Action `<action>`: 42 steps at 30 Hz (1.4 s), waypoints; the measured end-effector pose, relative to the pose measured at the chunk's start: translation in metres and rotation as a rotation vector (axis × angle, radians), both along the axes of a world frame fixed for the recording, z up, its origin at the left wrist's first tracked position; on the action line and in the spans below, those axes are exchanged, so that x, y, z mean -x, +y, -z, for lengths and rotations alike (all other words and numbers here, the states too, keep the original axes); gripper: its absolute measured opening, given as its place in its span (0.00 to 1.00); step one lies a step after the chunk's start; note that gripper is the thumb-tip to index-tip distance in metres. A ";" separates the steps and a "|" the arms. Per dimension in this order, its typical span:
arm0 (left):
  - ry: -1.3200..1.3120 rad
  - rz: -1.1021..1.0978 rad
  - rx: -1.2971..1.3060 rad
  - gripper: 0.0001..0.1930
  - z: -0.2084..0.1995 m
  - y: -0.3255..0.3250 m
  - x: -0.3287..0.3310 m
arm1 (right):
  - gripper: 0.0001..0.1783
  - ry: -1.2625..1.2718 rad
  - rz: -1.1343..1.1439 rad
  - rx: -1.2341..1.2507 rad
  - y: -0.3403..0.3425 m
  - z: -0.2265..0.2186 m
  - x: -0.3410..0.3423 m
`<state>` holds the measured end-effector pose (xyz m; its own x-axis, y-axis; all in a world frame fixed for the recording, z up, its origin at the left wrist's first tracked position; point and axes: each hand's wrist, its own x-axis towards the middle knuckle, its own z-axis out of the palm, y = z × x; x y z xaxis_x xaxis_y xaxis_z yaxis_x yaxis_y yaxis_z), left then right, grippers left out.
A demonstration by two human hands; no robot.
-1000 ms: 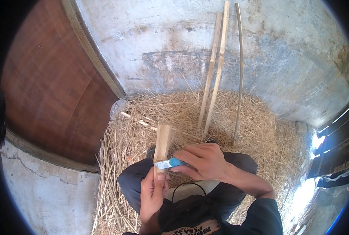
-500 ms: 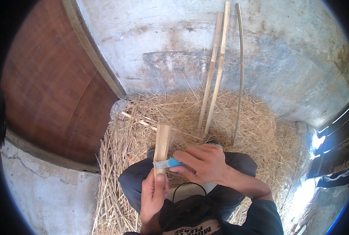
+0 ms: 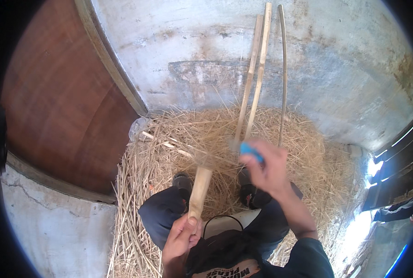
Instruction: The person sits on a bed of straw and uses a blue utility knife to split long bamboo poles into thin strips. They hold the pole with one hand and carefully shave and split the material with the other, creating multiple thin slats from each pole.
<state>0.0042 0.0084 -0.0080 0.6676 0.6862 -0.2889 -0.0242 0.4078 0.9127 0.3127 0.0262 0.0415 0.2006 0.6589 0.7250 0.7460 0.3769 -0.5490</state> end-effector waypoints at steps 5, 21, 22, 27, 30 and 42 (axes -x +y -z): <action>-0.129 -0.059 0.023 0.23 -0.008 0.011 -0.004 | 0.18 -0.261 -0.343 0.018 -0.005 0.005 0.030; 0.154 -0.197 -0.483 0.20 -0.017 0.010 -0.023 | 0.21 -0.406 -0.298 0.033 -0.006 0.007 0.053; 0.165 -0.191 -0.496 0.19 -0.016 0.010 -0.023 | 0.21 -0.404 -0.300 0.030 -0.006 0.007 0.053; 0.232 -0.209 -0.510 0.16 -0.016 0.010 -0.025 | 0.21 -0.405 -0.296 0.025 -0.006 0.011 0.053; 0.247 -0.252 -0.532 0.14 -0.020 0.010 -0.029 | 0.20 -0.421 -0.283 0.043 -0.006 0.012 0.051; 0.296 -0.262 -0.558 0.15 -0.021 0.009 -0.030 | 0.20 -0.395 -0.262 0.039 -0.006 0.012 0.055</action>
